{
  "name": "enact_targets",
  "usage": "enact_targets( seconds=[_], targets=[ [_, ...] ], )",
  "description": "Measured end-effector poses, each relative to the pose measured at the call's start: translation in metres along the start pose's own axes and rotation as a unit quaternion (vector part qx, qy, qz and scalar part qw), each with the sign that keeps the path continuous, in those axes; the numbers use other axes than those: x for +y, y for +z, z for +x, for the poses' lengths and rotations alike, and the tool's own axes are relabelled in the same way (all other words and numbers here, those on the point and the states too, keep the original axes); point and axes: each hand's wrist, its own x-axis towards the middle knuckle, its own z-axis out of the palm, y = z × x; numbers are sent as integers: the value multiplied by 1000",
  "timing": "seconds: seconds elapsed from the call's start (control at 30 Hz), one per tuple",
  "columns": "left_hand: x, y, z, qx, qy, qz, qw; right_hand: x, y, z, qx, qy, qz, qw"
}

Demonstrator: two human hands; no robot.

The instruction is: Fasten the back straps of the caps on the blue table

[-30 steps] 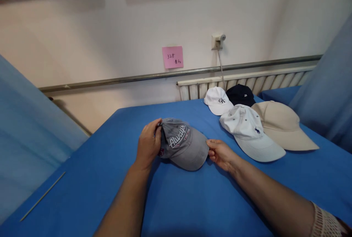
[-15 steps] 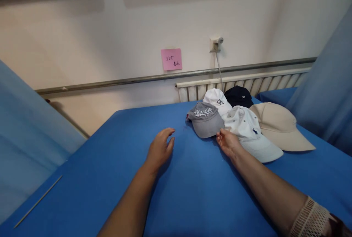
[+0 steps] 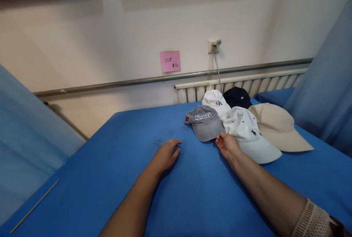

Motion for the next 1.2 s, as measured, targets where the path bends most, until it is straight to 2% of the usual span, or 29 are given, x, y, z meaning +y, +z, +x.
enact_targets(
  seconds=[0.2,0.53,0.87,1.07,1.2],
  targets=[
    [5,-3,-1,-32,10,-1,999,2,0,-3,9,-19,6,1000],
    [7,-1,0,-90,0,-2,996,0,3,-7,-4,23,6,1000],
    [-3,10,2,-76,18,4,997,-3,3,-16,-44,74,-14,996],
    [-15,19,7,-63,-35,-51,996,-3,2,-16,-46,84,-18,995],
    [-19,20,8,-56,-43,-77,995,-2,0,-20,-51,90,-25,994]
  ],
)
